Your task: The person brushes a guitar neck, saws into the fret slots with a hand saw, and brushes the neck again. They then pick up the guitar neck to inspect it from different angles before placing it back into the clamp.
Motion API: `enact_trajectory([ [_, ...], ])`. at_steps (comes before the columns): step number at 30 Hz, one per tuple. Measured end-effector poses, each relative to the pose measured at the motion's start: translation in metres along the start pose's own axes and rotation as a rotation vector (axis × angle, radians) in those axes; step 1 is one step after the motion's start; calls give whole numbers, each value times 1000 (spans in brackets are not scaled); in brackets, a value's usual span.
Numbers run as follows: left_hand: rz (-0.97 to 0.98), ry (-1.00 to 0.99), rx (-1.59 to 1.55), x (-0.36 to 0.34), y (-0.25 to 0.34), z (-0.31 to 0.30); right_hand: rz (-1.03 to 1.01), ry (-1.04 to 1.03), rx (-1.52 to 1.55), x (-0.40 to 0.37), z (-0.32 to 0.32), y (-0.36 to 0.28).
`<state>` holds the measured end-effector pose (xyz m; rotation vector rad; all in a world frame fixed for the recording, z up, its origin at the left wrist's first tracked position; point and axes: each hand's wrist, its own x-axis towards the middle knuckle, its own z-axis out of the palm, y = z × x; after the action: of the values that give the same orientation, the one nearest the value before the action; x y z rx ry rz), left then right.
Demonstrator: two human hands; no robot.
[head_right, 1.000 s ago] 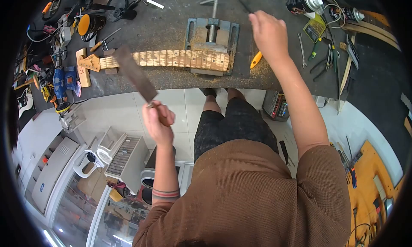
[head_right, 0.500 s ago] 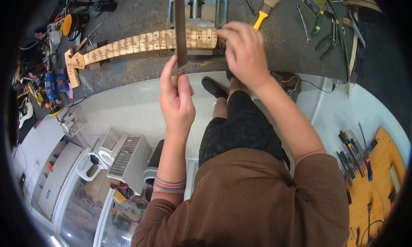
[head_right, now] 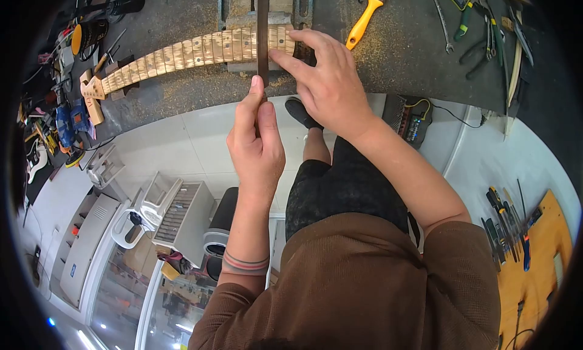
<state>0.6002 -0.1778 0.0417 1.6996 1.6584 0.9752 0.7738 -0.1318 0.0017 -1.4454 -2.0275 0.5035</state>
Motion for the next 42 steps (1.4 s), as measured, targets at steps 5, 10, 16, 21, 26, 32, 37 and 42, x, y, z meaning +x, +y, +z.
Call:
enact_trajectory([
  [5,-128,-108,-33,-2,8,-3,4,-8,14,-1,2,3],
  [10,-149,-112,-27,-2,9,-2,-12,-13,10,-1,0,5],
  [16,-131,-98,6,-1,12,-1,-24,-55,-20,2,-8,3],
  [21,-105,-42,29,-14,10,-3,-20,-81,-42,4,-12,1],
  [26,-197,-149,118,-62,16,-29,-3,-106,-52,7,-18,-4],
  [32,-56,-51,54,18,7,12,14,-98,-41,1,-14,-8],
  [37,-89,-62,44,-33,6,-7,-1,-119,-43,3,-16,-4],
  [42,-76,-83,76,-59,5,-19,4,-127,-51,4,-18,-6],
])
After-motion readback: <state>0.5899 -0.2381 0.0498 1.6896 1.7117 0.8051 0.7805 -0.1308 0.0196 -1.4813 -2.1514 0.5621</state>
